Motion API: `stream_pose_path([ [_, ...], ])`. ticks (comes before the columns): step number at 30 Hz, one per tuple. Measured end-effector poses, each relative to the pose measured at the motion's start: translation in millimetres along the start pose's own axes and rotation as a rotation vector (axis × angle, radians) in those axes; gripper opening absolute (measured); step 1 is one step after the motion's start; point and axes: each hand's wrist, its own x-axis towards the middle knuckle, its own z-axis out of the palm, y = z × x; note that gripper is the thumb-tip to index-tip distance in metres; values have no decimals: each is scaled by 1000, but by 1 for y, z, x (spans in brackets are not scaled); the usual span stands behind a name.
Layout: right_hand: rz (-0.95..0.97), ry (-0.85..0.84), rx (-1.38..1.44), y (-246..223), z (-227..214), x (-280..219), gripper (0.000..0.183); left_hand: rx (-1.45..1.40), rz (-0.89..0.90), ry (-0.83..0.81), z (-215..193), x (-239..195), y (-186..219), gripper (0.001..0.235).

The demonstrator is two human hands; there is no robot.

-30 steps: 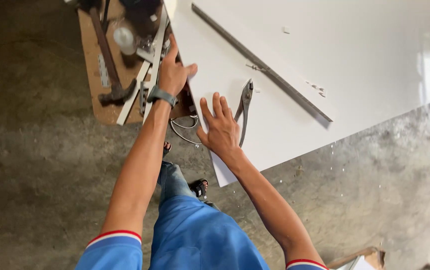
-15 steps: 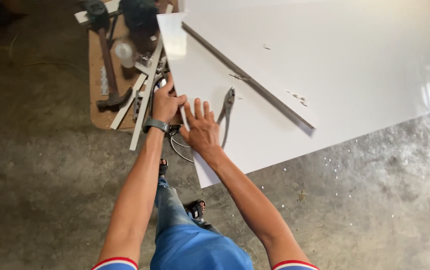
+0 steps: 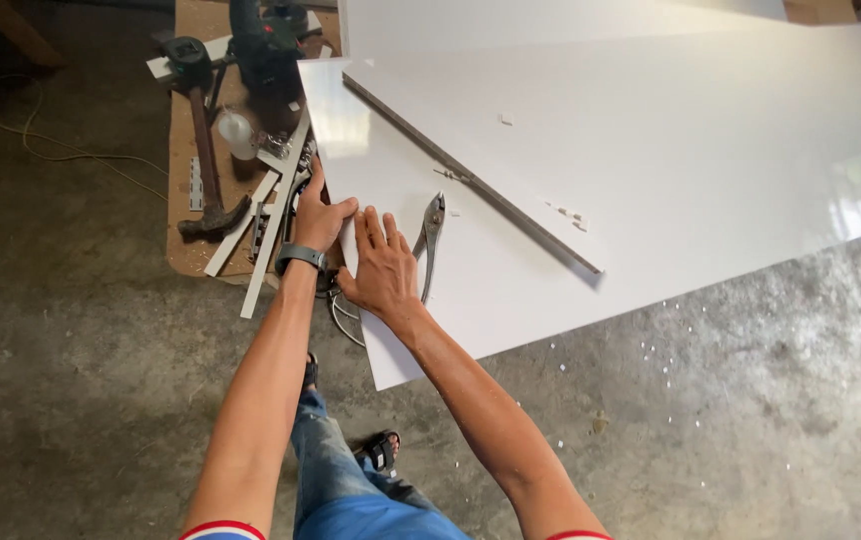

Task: The person squeezes glue from a white bottle along the edge of a large white furniture panel, then aligns and presses a narrow trim strip onto the glued edge. They reposition the panel, handle additional boards and strips, and use a utility knife to trim a small piece at the workbench.

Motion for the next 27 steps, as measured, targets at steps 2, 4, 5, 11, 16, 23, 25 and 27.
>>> stream_pose_path([
  [2, 0, -17, -16, -3, -2, 4, 91, -13, 29, 1, -2, 12, 3, 102],
  [4, 6, -35, -28, -7, -4, 10, 94, -22, 54, -1, -3, 21, 8, 105],
  [5, 40, -80, -40, -10, -4, 16, 95, -22, 54, 4, -3, 25, 11, 106],
  [11, 80, -108, -70, -5, 6, 49, 101, -35, 155, 18, -11, 67, -2, 110],
  [16, 85, -148, -70, -3, 10, 62, 101, -137, 126, -29, -15, 76, 13, 113],
  [23, 104, -231, -88, -8, 1, 68, 100, -282, 26, -56, -17, 78, 15, 106],
  [25, 104, -237, -97, -9, 0, 69, 100, -287, 16, -58, -19, 76, 18, 106],
  [27, 95, -244, -101, -9, 1, 69, 100, -277, 54, -72, -22, 75, 15, 105],
])
